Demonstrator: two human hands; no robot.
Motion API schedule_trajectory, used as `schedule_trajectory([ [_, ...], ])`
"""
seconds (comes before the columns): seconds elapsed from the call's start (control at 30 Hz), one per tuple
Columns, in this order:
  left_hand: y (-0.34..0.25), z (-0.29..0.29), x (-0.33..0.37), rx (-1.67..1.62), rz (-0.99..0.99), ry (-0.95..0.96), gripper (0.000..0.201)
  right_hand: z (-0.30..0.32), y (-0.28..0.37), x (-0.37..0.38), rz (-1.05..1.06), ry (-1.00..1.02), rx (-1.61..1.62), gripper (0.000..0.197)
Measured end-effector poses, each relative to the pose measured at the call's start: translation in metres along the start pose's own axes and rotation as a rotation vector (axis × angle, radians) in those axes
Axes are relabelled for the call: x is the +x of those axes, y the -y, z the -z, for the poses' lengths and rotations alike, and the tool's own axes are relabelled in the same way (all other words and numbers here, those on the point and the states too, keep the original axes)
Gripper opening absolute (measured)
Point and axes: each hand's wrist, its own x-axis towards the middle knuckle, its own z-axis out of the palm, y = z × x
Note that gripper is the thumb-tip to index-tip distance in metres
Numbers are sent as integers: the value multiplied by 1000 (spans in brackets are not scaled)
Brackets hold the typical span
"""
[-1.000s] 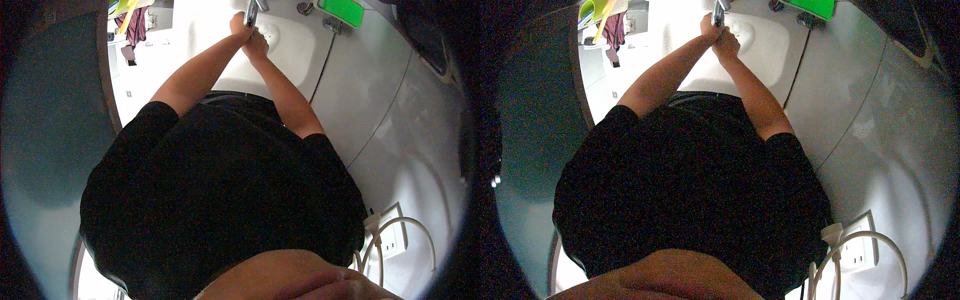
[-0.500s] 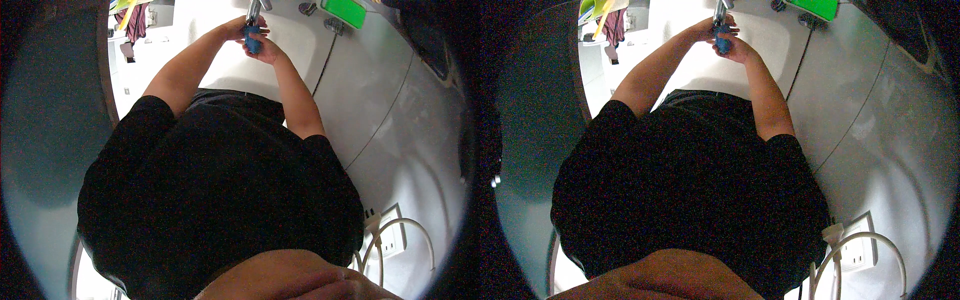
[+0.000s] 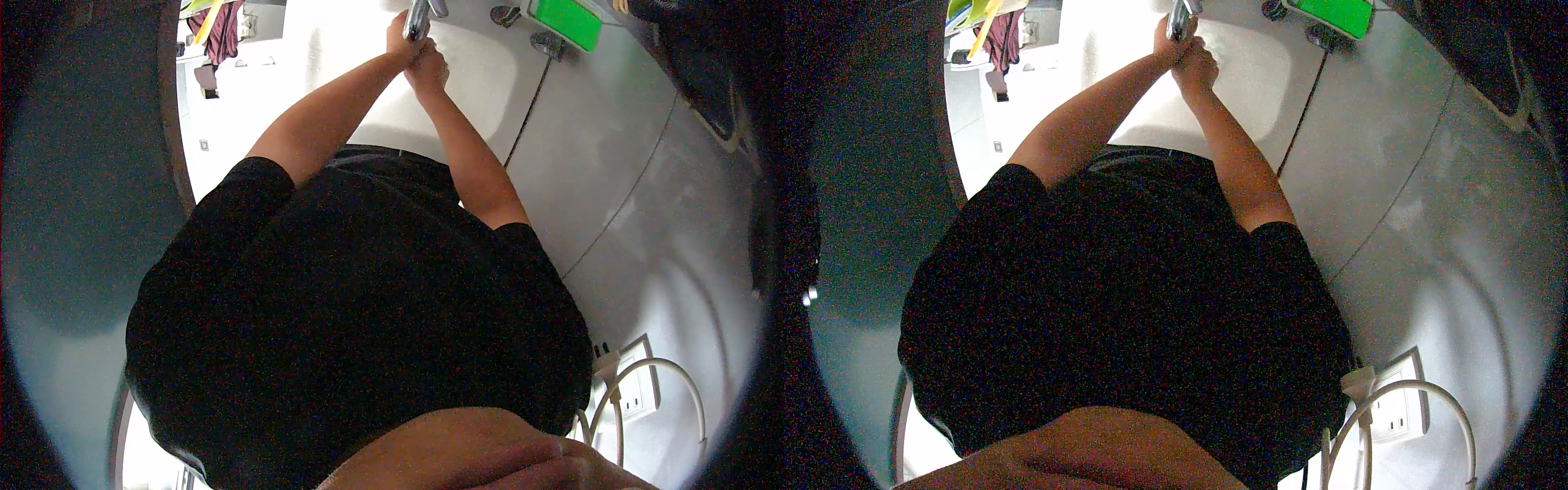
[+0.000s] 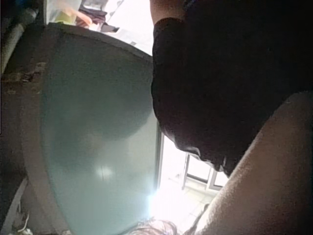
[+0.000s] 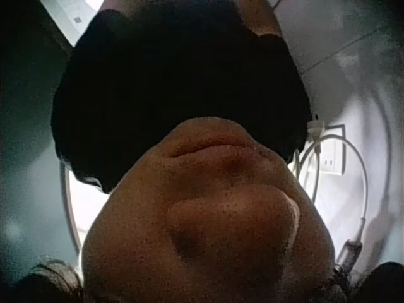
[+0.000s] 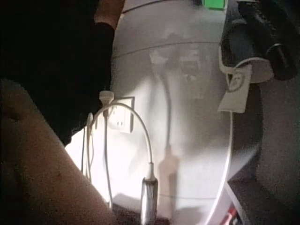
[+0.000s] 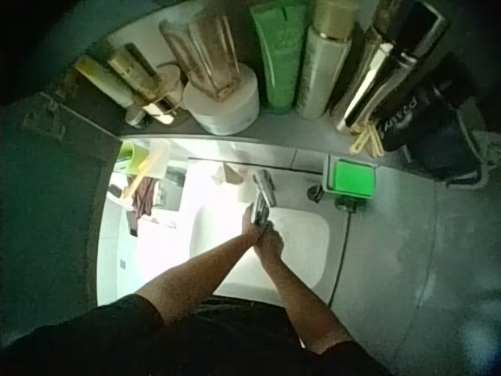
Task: The person washes and wrings out a cloth under running water at the sink by hand, then hangs the cloth onto an overhead rack.
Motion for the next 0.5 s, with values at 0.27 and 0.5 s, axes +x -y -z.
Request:
schedule_trajectory([
  [0.27, 26, 32, 26, -886, 361, 868, 53, 19, -13, 1, -131, 586, 1203, 39],
  [0.5, 18, 38, 25, -405, -317, 1052, 57, -8, -40, 8, -493, 1387, 2249, 24],
])
